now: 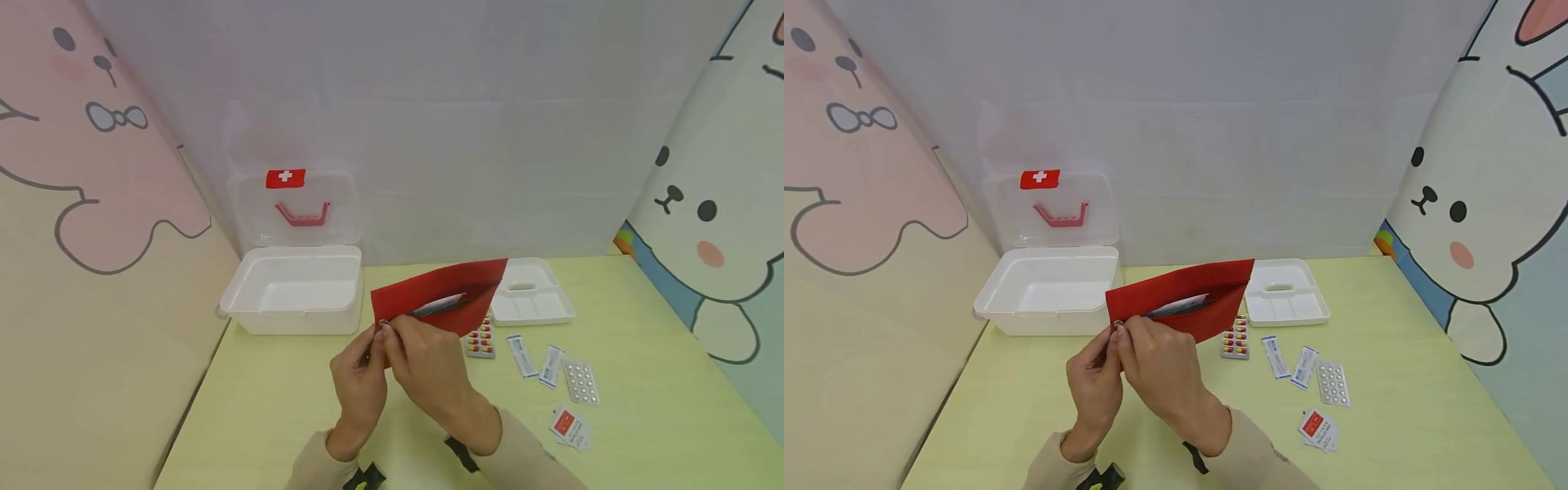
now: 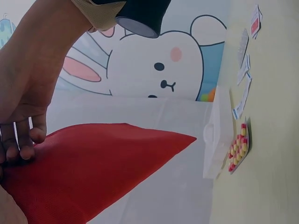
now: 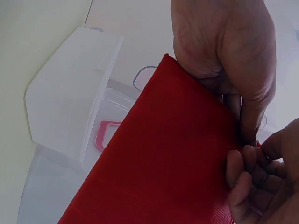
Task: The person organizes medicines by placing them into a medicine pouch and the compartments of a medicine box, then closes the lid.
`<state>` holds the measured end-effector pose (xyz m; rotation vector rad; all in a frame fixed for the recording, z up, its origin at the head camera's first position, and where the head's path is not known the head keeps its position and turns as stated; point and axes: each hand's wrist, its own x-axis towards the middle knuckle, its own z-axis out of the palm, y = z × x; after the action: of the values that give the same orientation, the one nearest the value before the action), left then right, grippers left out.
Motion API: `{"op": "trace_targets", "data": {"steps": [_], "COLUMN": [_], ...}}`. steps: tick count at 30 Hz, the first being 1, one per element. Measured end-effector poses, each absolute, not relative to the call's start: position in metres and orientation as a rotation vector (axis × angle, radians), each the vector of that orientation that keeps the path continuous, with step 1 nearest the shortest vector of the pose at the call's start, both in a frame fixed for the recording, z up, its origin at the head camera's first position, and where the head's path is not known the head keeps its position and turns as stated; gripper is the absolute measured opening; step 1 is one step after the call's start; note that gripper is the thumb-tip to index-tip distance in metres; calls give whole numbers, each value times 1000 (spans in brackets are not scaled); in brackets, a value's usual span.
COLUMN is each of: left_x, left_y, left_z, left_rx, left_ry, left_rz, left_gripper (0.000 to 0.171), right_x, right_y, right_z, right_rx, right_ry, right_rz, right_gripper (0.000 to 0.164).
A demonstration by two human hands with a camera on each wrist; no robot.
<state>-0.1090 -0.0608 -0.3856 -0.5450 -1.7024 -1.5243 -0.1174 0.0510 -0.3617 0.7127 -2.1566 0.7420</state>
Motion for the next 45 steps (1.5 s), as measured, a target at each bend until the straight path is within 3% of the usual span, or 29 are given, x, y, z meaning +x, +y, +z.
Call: {"op": "trace_targets", "data": {"steps": [13,35,45], "left_x": [-107,-101,-108], "left_y": [-59,-90,-108], "left_z": [-386,-383,-395], "left_rx": [-507,-165,-151], "left_ry": [-1671,-1657,-1606], "left_rz": [-1526,-1632,-1716], "left_gripper": [24,20,22], "right_x": [-120,-140,-147], "right_y": [59,119,141], "right_z": [-365,-376,-374], "right_rx": [727,478,410], "right_ry": [-2112,-2186,-2173], "right_rz": [705,687,645], "right_gripper": [17,17,20]}}
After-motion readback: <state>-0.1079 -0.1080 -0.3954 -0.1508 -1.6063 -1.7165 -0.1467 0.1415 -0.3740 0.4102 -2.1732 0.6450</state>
